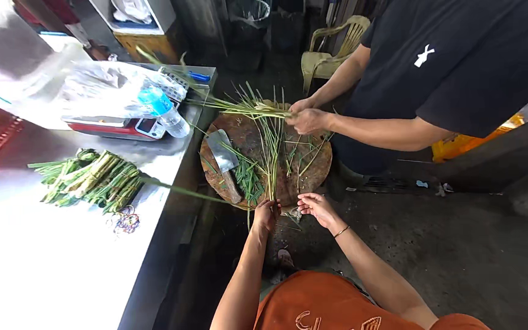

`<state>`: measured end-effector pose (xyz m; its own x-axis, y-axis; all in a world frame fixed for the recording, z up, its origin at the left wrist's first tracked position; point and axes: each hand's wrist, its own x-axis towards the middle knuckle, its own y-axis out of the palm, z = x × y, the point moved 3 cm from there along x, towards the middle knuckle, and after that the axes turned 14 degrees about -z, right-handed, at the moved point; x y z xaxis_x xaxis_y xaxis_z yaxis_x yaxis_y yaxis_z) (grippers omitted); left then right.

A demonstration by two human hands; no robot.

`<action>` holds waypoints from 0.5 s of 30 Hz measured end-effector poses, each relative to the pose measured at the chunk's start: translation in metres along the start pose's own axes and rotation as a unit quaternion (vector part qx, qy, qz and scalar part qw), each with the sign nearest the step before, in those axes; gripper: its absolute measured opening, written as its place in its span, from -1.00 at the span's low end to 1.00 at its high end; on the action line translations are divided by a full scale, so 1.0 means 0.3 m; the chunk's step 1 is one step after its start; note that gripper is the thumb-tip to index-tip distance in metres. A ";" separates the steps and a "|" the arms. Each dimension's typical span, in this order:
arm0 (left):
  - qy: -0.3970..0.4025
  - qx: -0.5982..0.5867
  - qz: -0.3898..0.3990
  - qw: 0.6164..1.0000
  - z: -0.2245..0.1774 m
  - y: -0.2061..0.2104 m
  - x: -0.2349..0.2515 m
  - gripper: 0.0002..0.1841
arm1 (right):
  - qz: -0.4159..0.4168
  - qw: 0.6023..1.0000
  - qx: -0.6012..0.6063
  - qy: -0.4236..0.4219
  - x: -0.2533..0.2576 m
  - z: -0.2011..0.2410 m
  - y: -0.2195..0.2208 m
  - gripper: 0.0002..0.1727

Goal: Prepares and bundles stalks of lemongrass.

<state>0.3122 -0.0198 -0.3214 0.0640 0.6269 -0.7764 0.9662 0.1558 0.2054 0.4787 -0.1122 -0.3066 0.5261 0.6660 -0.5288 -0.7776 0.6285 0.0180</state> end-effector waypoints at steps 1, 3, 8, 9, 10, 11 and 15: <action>0.001 0.001 -0.004 1.000 -0.002 0.001 -0.004 -0.78 | 0.001 1.000 0.003 0.001 -0.004 0.002 -0.001 -0.71; 0.000 0.001 -0.004 1.000 -0.004 -0.001 -0.008 -0.76 | 0.004 1.000 0.009 0.002 -0.008 0.009 -0.002 -0.71; 0.000 -0.009 -0.007 1.000 0.011 -0.020 0.001 -0.74 | -0.007 0.999 0.030 0.005 -0.005 0.026 0.003 -0.71; 0.001 -0.010 -0.008 1.000 0.013 -0.024 0.000 -0.76 | -0.014 0.999 0.030 0.001 -0.004 0.030 0.006 -0.70; 0.003 -0.008 -0.007 1.000 0.015 -0.029 -0.002 -0.78 | -0.024 0.999 0.020 -0.012 -0.003 0.036 0.009 -0.68; 0.003 -0.007 -0.006 1.000 0.017 -0.034 -0.003 -0.78 | -0.033 0.999 -0.002 -0.032 0.000 0.047 0.013 -0.65; 0.005 0.004 -0.016 1.000 0.019 -0.046 -0.013 -0.75 | -0.058 0.991 -0.057 -0.108 0.041 0.124 0.052 -0.53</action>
<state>0.3002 -0.0288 -0.3245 0.0313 0.6295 -0.7764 0.9695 0.1700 0.1769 0.4859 -0.0790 -0.2812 0.6663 0.6698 -0.3277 -0.7347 0.6649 -0.1348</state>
